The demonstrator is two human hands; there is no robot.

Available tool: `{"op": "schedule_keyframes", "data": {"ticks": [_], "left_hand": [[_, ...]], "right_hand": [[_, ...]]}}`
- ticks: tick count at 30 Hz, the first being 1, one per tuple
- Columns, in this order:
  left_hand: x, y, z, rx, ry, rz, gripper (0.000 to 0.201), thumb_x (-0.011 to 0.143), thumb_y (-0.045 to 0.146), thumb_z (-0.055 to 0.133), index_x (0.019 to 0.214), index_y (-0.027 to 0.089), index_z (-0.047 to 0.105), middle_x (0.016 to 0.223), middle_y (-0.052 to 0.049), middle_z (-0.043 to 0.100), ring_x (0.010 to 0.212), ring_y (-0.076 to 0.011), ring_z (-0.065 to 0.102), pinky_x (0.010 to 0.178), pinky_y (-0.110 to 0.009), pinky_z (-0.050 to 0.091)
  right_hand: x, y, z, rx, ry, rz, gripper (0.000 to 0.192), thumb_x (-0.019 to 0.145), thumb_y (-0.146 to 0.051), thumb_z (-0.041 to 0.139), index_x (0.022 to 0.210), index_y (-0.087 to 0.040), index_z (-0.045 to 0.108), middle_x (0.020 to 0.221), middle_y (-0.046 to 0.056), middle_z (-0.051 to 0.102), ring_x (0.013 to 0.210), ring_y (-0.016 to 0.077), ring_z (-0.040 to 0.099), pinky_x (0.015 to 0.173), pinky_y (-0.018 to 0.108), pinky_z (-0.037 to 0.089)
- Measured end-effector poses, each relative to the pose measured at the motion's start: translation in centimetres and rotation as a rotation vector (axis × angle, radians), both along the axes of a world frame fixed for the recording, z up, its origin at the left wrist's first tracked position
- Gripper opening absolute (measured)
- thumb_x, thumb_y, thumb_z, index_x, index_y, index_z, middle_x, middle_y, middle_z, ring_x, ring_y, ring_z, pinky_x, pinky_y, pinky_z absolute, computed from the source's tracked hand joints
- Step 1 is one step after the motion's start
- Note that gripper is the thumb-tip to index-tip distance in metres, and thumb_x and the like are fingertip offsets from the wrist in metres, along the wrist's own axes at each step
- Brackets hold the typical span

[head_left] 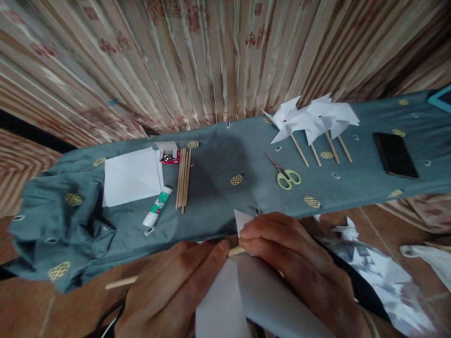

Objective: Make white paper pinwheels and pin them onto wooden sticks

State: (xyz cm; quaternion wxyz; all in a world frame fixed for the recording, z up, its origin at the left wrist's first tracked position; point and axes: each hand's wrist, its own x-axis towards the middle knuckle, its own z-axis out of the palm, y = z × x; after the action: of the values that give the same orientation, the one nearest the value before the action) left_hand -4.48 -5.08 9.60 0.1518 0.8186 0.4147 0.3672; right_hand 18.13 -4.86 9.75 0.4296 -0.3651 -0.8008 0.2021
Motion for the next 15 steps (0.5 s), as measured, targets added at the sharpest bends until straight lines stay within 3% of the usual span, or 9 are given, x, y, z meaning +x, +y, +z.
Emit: {"op": "schedule_keyframes", "data": {"ticks": [8, 11, 15], "left_hand": [[0.1, -0.4, 0.3, 0.06, 0.055, 0.014, 0.038, 0.092, 0.028, 0.053, 0.129, 0.028, 0.064, 0.1, -0.004, 0.076, 0.082, -0.0217, 0.07, 0.076, -0.029, 0.057], [1.0, 0.7, -0.6, 0.082, -0.019, -0.006, 0.034, 0.092, 0.02, 0.054, 0.122, 0.025, 0.067, 0.093, -0.004, 0.076, 0.078, -0.0178, 0.07, 0.069, -0.024, 0.056], [2.4, 3.2, -2.1, 0.099, -0.136, 0.003, 0.019, 0.089, 0.018, 0.061, 0.103, 0.018, 0.072, 0.083, -0.004, 0.073, 0.07, -0.0127, 0.068, 0.061, -0.018, 0.054]], "right_hand": [[0.0, -0.2, -0.2, -0.017, -0.005, 0.018, 0.035, 0.093, -0.014, 0.05, 0.128, -0.012, 0.052, 0.119, 0.013, 0.065, 0.118, 0.0244, 0.058, 0.097, 0.04, 0.054], [-0.4, 0.4, -1.0, 0.008, 0.023, -0.003, 0.036, 0.092, -0.013, 0.051, 0.128, -0.013, 0.053, 0.118, 0.013, 0.064, 0.117, 0.0228, 0.058, 0.1, 0.038, 0.051], [-0.5, 2.0, -2.8, -0.023, 0.083, -0.039, 0.035, 0.093, -0.026, 0.052, 0.126, -0.015, 0.055, 0.122, 0.012, 0.062, 0.117, 0.0231, 0.057, 0.1, 0.039, 0.049]]}}
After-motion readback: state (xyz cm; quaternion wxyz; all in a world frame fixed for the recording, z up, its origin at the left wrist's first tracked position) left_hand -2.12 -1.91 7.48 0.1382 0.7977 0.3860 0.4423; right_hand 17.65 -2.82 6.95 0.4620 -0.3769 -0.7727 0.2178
